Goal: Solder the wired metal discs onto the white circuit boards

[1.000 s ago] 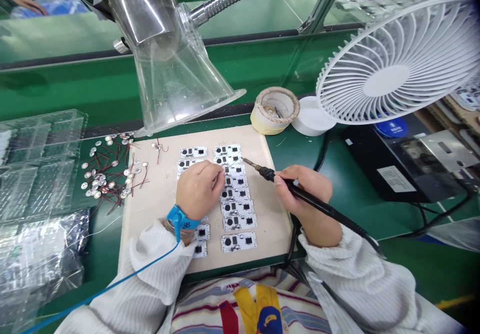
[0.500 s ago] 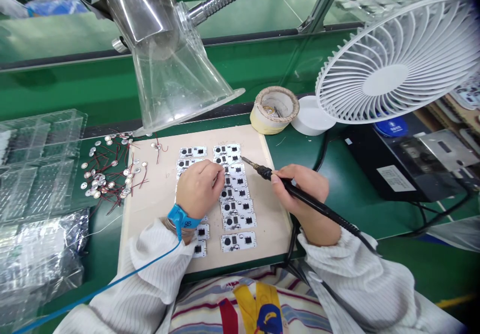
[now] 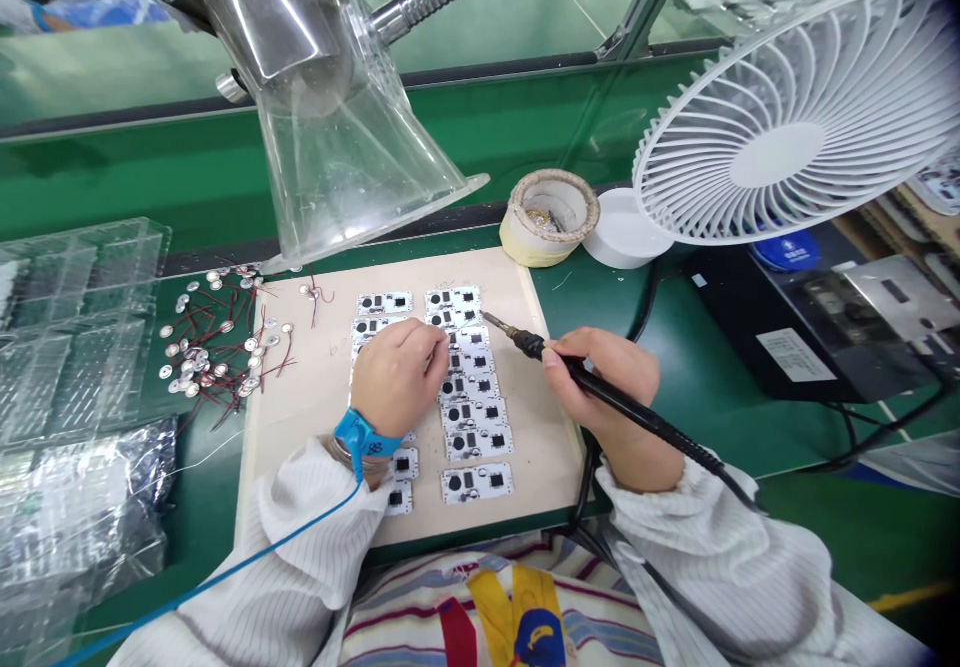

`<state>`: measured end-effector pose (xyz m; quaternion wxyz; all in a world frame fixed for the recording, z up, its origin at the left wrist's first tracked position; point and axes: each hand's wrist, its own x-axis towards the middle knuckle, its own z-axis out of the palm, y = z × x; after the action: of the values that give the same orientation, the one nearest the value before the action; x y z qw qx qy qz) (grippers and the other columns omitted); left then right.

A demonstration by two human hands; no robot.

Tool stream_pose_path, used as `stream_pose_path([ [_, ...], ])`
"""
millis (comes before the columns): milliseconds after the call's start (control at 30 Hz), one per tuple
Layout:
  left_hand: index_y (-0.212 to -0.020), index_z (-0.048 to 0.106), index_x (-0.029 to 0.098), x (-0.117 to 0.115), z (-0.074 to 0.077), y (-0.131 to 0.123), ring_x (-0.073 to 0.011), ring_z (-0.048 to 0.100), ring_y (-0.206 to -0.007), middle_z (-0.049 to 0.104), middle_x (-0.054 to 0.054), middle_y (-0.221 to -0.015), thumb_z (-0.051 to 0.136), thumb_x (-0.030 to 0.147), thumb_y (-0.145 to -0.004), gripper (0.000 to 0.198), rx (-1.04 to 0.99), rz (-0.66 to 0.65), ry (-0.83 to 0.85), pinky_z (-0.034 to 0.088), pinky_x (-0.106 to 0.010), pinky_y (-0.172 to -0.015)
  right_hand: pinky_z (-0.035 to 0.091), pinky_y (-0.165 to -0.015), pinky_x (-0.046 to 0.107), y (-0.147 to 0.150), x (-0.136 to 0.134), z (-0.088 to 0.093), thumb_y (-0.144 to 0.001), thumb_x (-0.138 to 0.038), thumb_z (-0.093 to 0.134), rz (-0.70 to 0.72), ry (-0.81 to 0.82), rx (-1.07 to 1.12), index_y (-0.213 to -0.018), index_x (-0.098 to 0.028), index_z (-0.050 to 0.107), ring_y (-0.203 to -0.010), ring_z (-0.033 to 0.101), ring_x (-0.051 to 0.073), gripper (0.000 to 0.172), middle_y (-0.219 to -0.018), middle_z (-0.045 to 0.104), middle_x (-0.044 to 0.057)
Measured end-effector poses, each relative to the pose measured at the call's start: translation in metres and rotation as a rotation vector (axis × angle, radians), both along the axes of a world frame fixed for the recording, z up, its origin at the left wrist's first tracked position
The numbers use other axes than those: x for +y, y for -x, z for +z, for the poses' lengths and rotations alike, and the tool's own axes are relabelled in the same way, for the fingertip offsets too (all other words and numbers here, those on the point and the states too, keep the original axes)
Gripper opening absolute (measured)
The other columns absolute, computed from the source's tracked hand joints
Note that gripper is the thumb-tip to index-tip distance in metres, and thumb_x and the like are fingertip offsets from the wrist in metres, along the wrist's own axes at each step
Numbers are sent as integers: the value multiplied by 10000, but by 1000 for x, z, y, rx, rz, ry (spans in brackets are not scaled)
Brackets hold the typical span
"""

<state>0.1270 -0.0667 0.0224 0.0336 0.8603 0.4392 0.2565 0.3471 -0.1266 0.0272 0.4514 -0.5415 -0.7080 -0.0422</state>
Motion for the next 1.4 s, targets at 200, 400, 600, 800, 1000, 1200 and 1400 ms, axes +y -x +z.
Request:
stream_pose_path([
  [200, -769, 635, 178, 0, 1, 0, -158, 579, -645, 658, -29, -696, 509, 209, -896, 182, -6, -17, 12, 437, -279, -599, 468, -481, 239, -1, 1, 0, -779, -161, 623, 14, -19, -5, -739, -220, 544, -521, 606, 132, 105, -600, 632, -25],
  [400, -770, 636, 180, -1, 1, 0, -155, 580, -652, 657, -27, -698, 504, 214, -900, 188, 9, -20, 12, 435, -274, -601, 475, -481, 241, 0, 1, -1, -790, -174, 612, 9, -43, 1, -741, -232, 541, -514, 607, 131, 104, -594, 628, -36],
  [600, -770, 637, 181, -1, 1, 0, -154, 579, -651, 662, -25, -701, 507, 214, -898, 185, 1, -31, 19, 437, -273, -605, 474, -486, 246, 0, 0, -1, -784, -165, 619, 8, -36, 4, -742, -228, 542, -517, 606, 136, 108, -599, 630, -28],
  [800, -767, 638, 177, -1, 0, 0, -161, 579, -657, 656, -28, -698, 514, 214, -897, 183, 3, -29, 15, 434, -279, -606, 480, -488, 249, -1, 1, -2, -783, -159, 620, 17, -45, 6, -745, -226, 542, -521, 609, 138, 109, -599, 626, -27],
  [1000, -775, 640, 178, -2, 0, 1, -163, 583, -666, 667, -32, -716, 517, 210, -896, 176, -10, -22, 19, 436, -277, -614, 481, -493, 257, 0, 1, -2, -791, -152, 619, 18, -37, 9, -753, -233, 543, -529, 613, 142, 117, -602, 624, -26],
  [1200, -767, 640, 172, -1, 1, 0, -163, 582, -654, 658, -28, -701, 518, 212, -895, 182, 2, -20, 7, 434, -274, -599, 476, -492, 255, -1, 0, -2, -793, -151, 619, 23, -22, 0, -758, -233, 535, -533, 611, 140, 122, -610, 626, -24],
  [1400, -768, 642, 169, -2, 2, 0, -161, 585, -655, 655, -28, -696, 525, 207, -890, 173, -3, -22, 0, 435, -267, -601, 482, -502, 267, -1, 0, -2, -782, -144, 624, 36, -27, 20, -774, -245, 532, -542, 615, 154, 137, -612, 623, -24],
])
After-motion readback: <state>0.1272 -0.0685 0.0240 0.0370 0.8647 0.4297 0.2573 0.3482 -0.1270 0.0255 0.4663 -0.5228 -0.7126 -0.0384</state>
